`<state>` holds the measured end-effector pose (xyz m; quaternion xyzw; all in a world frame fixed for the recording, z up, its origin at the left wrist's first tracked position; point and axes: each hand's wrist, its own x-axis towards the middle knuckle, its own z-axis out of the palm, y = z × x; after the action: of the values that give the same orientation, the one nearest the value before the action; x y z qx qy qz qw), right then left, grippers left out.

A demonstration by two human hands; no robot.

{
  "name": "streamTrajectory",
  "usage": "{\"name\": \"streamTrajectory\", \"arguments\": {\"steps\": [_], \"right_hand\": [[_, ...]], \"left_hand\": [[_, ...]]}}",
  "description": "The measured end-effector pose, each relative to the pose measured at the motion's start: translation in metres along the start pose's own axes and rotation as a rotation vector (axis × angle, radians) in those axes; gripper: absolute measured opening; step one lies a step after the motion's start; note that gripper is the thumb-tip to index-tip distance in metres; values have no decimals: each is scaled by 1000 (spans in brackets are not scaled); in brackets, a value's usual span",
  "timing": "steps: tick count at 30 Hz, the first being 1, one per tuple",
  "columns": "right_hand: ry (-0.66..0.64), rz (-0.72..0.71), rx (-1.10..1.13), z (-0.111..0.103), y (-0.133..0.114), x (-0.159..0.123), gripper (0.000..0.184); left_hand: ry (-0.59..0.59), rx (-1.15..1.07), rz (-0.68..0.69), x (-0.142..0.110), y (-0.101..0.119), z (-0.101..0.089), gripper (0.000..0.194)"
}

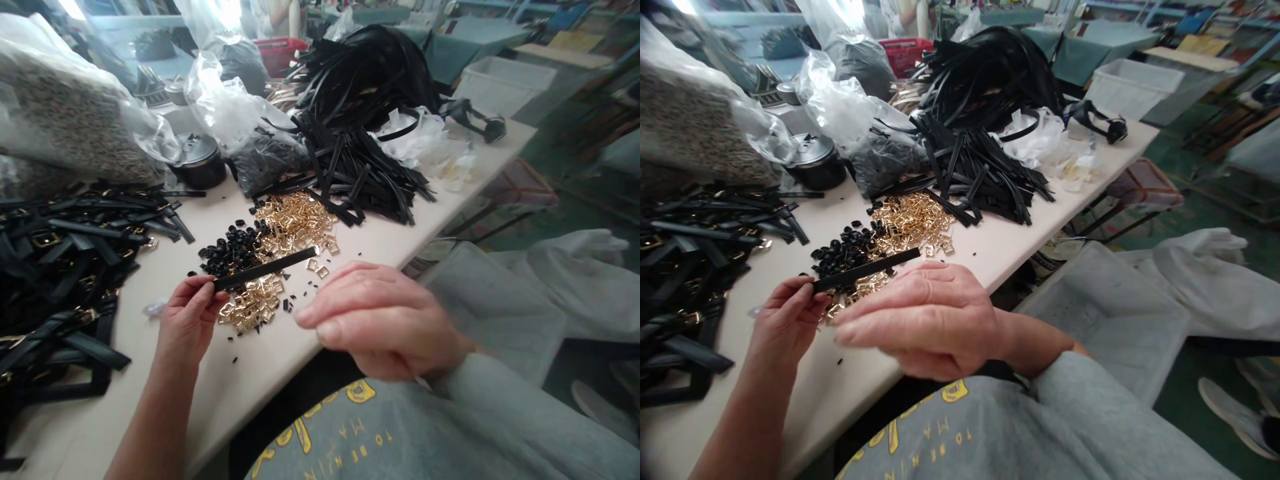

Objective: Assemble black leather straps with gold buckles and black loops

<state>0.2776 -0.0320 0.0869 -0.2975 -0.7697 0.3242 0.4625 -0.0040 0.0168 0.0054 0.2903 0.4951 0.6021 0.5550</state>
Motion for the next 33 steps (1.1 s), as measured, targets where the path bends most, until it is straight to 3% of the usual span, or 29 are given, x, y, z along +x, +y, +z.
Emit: {"name": "streamTrajectory", "arguments": {"steps": [2, 3, 6, 8, 10, 13, 17, 23, 28, 30, 33], "right_hand": [[139, -253, -61, 8, 26, -1, 19], [210, -268, -104, 12, 42, -5, 25], [370, 41, -59, 20, 87, -19, 39], [371, 230, 142, 22, 107, -27, 47], [321, 302, 303, 24, 117, -31, 53], [276, 298, 329, 30, 120, -30, 47], [308, 345, 342, 39, 121, -28, 34], [335, 492, 626, 39, 129, -30, 38], [439, 602, 840, 34, 129, -17, 48], [470, 627, 942, 36, 124, -6, 44], [400, 626, 1092, 48, 113, 13, 27]], "left_hand": [[19, -66, -15, 2, 1, 2, 38], [28, -91, -34, 3, 2, 2, 39], [43, -109, -115, 4, 1, 2, 38], [49, -89, -154, 4, 0, 2, 35], [42, -58, -184, 3, -3, 3, 34], [8, -13, -217, 1, -6, 4, 35], [3, 45, -259, 1, -8, 5, 41], [-37, 101, -251, 3, -11, 1, 48], [-191, 280, -158, -5, -14, 2, 45], [-256, 346, -100, -12, -17, 5, 42], [-325, 458, 32, -22, -21, 10, 34]]}}
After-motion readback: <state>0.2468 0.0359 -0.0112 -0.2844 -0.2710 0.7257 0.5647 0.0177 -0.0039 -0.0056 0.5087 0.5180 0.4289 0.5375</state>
